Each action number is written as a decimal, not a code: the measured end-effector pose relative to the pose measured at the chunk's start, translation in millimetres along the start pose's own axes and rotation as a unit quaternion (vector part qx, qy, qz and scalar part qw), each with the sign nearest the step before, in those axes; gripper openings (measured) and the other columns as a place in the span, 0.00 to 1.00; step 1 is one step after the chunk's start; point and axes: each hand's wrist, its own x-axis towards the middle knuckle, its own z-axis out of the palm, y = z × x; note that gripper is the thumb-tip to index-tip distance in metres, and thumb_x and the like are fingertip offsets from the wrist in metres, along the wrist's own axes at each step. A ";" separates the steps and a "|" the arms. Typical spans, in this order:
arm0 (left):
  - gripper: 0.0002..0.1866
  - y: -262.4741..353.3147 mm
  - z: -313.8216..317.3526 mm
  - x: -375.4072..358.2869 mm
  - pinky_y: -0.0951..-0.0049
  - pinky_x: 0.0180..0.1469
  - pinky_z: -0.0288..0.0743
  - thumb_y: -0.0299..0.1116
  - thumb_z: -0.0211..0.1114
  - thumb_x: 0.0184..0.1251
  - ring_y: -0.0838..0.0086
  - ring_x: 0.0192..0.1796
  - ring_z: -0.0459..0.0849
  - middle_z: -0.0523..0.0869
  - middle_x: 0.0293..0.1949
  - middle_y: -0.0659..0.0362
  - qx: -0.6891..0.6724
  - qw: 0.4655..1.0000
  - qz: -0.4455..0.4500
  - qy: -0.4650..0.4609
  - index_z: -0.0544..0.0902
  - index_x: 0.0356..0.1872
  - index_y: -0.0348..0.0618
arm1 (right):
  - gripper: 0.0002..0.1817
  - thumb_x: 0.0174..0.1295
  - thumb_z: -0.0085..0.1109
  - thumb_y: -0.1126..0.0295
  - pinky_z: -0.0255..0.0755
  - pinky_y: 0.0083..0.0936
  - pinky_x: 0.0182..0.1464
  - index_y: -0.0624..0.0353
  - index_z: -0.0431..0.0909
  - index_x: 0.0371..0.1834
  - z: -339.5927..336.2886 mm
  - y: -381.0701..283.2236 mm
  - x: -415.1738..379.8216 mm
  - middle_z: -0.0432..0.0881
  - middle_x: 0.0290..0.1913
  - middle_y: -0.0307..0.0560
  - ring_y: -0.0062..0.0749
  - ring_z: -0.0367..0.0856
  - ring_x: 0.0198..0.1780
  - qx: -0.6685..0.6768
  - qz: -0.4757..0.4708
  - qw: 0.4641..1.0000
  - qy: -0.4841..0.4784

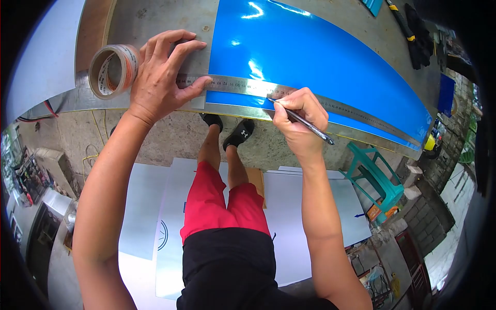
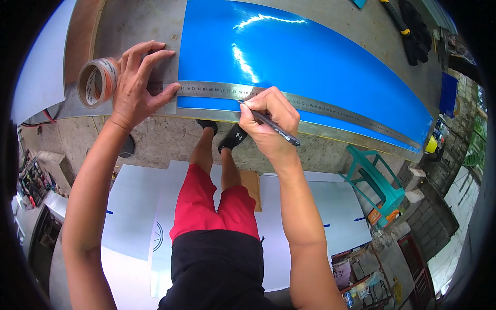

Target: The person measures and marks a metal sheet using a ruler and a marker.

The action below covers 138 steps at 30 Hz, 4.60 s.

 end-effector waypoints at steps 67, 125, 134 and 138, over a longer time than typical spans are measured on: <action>0.36 1.8 -5.5 1.2 0.49 0.78 0.66 0.51 0.81 0.59 0.54 0.74 0.72 0.77 0.71 0.57 -0.002 1.000 0.001 -0.025 0.80 0.70 0.59 | 0.09 0.55 0.76 0.85 0.78 0.24 0.33 0.64 0.83 0.32 1.2 -2.0 0.2 0.85 0.33 0.46 0.30 0.86 0.34 -0.007 -0.013 1.000 -0.004; 0.31 2.6 0.2 0.9 0.56 0.76 0.68 0.58 0.79 0.61 0.62 0.73 0.73 0.77 0.68 0.64 -0.003 1.000 -0.005 0.012 0.83 0.65 0.64 | 0.11 0.61 0.73 0.89 0.85 0.20 0.43 0.64 0.82 0.39 17.3 -32.4 -6.7 0.84 0.41 0.44 0.23 0.88 0.41 0.060 0.062 0.994 0.061; 0.37 2.4 -1.5 0.6 0.53 0.77 0.69 0.57 0.82 0.59 0.58 0.74 0.70 0.75 0.70 0.63 -0.005 1.000 -0.006 -0.009 0.79 0.70 0.66 | 0.09 0.61 0.74 0.87 0.84 0.20 0.42 0.65 0.84 0.39 33.4 -38.9 -2.2 0.85 0.40 0.46 0.23 0.87 0.40 0.057 0.081 0.995 0.010; 0.37 2.7 -0.6 0.3 0.53 0.76 0.70 0.57 0.82 0.60 0.58 0.74 0.71 0.75 0.70 0.63 -0.009 1.000 -0.006 -0.005 0.79 0.70 0.67 | 0.09 0.58 0.76 0.84 0.83 0.22 0.40 0.64 0.85 0.37 39.0 -31.9 4.9 0.87 0.37 0.47 0.26 0.88 0.38 -0.001 0.041 0.999 -0.004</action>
